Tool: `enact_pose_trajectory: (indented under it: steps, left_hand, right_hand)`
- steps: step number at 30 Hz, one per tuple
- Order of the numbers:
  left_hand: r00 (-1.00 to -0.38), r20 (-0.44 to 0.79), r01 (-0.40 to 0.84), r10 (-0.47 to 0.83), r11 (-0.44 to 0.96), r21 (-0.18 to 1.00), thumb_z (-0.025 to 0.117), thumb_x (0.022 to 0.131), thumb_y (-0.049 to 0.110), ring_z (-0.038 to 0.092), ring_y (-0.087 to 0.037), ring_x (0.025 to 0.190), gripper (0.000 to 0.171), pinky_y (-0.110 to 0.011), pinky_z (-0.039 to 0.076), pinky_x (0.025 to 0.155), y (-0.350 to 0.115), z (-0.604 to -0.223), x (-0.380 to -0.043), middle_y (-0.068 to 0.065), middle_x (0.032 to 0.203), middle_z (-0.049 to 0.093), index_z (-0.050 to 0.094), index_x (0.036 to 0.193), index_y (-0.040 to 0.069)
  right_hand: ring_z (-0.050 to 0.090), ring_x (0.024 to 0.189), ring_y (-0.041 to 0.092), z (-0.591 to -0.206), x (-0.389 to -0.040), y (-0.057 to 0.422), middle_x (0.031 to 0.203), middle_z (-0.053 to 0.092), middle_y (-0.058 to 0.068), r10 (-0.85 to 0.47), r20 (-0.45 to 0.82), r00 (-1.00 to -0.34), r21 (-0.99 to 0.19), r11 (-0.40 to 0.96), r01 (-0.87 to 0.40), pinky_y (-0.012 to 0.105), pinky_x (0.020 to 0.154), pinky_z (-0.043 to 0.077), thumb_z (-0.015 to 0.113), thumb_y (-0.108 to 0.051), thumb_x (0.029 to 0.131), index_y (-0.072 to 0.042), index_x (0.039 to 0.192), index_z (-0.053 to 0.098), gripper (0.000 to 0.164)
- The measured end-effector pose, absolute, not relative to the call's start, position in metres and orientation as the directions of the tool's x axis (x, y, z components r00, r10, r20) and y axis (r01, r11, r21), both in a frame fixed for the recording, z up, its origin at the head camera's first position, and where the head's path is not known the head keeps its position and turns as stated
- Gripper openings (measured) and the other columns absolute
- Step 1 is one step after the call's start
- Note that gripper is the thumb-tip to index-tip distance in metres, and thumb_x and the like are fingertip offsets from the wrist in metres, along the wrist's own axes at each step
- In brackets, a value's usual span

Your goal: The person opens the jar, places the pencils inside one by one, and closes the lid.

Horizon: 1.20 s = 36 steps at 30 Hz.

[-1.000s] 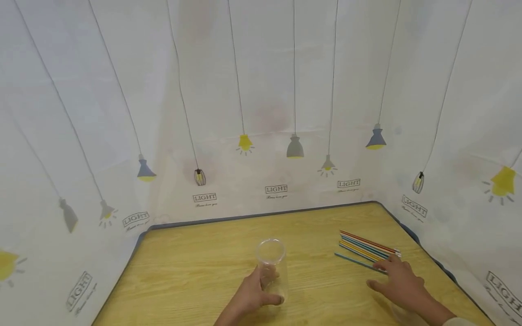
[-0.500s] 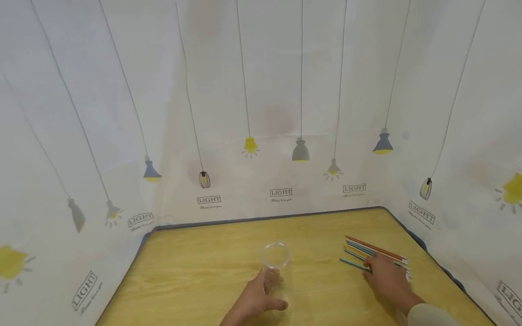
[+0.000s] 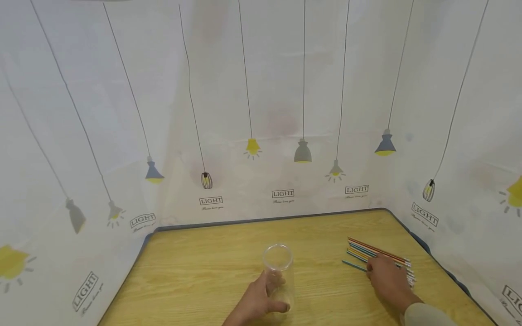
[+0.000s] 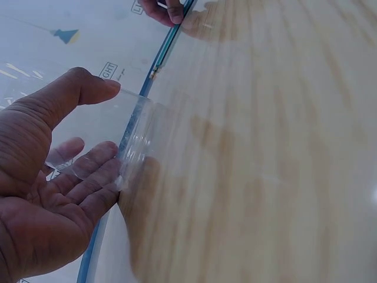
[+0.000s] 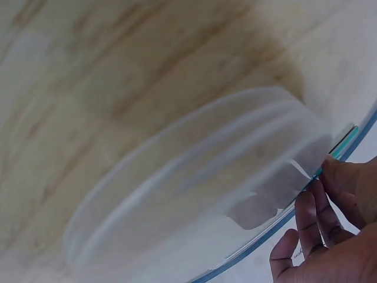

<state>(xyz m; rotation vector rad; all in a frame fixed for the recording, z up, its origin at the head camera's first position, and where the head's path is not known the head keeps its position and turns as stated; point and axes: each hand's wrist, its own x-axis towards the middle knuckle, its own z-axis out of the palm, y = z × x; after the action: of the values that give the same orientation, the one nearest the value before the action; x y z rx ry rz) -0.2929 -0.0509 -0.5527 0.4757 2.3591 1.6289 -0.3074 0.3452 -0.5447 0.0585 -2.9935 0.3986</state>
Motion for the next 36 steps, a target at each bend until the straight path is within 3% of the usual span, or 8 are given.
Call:
enact_pose_trajectory:
  steps: [15, 19, 23, 29, 36]
  left_hand:
    - [-0.921, -0.02, 0.109, 0.389, 0.307, 0.946, 0.099, 0.076, 0.008, 0.06, -0.047, 0.147, 0.112, -0.069, 0.052, 0.116, -0.051, -0.558, -0.297, -0.016, 0.155, 0.066, 0.04, 0.169, 0.025]
    - [-0.926, -0.025, 0.097, 0.377, 0.301, 0.949, 0.099, 0.075, 0.007, 0.06, -0.045, 0.146, 0.11, -0.07, 0.051, 0.116, -0.049, -0.56, -0.298, -0.013, 0.152, 0.069, 0.043, 0.167, 0.026]
    - [-0.927, -0.047, 0.07, 0.373, 0.294, 0.953, 0.099, 0.074, 0.006, 0.061, -0.045, 0.144, 0.098, -0.073, 0.052, 0.113, -0.047, -0.561, -0.298, -0.01, 0.148, 0.071, 0.052, 0.159, 0.02]
    - [-0.926, -0.04, 0.087, 0.376, 0.313, 0.946, 0.1, 0.075, 0.008, 0.062, -0.045, 0.142, 0.087, -0.077, 0.047, 0.114, -0.046, -0.559, -0.296, -0.008, 0.145, 0.073, 0.056, 0.15, 0.017]
    - [-0.925, -0.029, 0.104, 0.38, 0.325, 0.94, 0.099, 0.077, 0.011, 0.062, -0.044, 0.144, 0.085, -0.08, 0.044, 0.116, -0.048, -0.558, -0.295, -0.008, 0.146, 0.073, 0.057, 0.15, 0.019]
  right_hand:
    - [0.073, 0.095, 0.034, -0.543, -0.318, 0.344, 0.1, 0.078, 0.008, 0.01, 0.056, -0.998, -0.294, 0.956, -0.007, 0.086, 0.088, 0.05, 0.076, -0.011, 0.099, -0.009, 0.097, 0.078, 0.003]
    - [0.068, 0.088, 0.027, -0.544, -0.319, 0.344, 0.094, 0.075, 0.004, -0.003, 0.065, -0.998, -0.311, 0.95, -0.023, 0.079, 0.082, 0.053, 0.076, -0.009, 0.098, -0.009, 0.094, 0.076, 0.005]
    - [0.063, 0.085, 0.023, -0.545, -0.318, 0.341, 0.091, 0.071, 0.001, -0.016, 0.082, -0.996, -0.334, 0.942, -0.043, 0.065, 0.077, 0.056, 0.077, -0.008, 0.097, -0.01, 0.092, 0.074, 0.006]
    - [0.07, 0.087, 0.023, -0.532, -0.316, 0.326, 0.096, 0.074, 0.005, -0.031, 0.174, -0.984, -0.358, 0.929, -0.092, 0.05, 0.077, 0.062, 0.079, -0.009, 0.098, -0.007, 0.097, 0.076, 0.003]
    - [0.071, 0.089, 0.023, -0.515, -0.313, 0.312, 0.101, 0.076, 0.008, -0.05, 0.234, -0.971, -0.471, 0.868, -0.158, 0.044, 0.076, 0.062, 0.074, -0.007, 0.102, -0.001, 0.106, 0.074, 0.007]
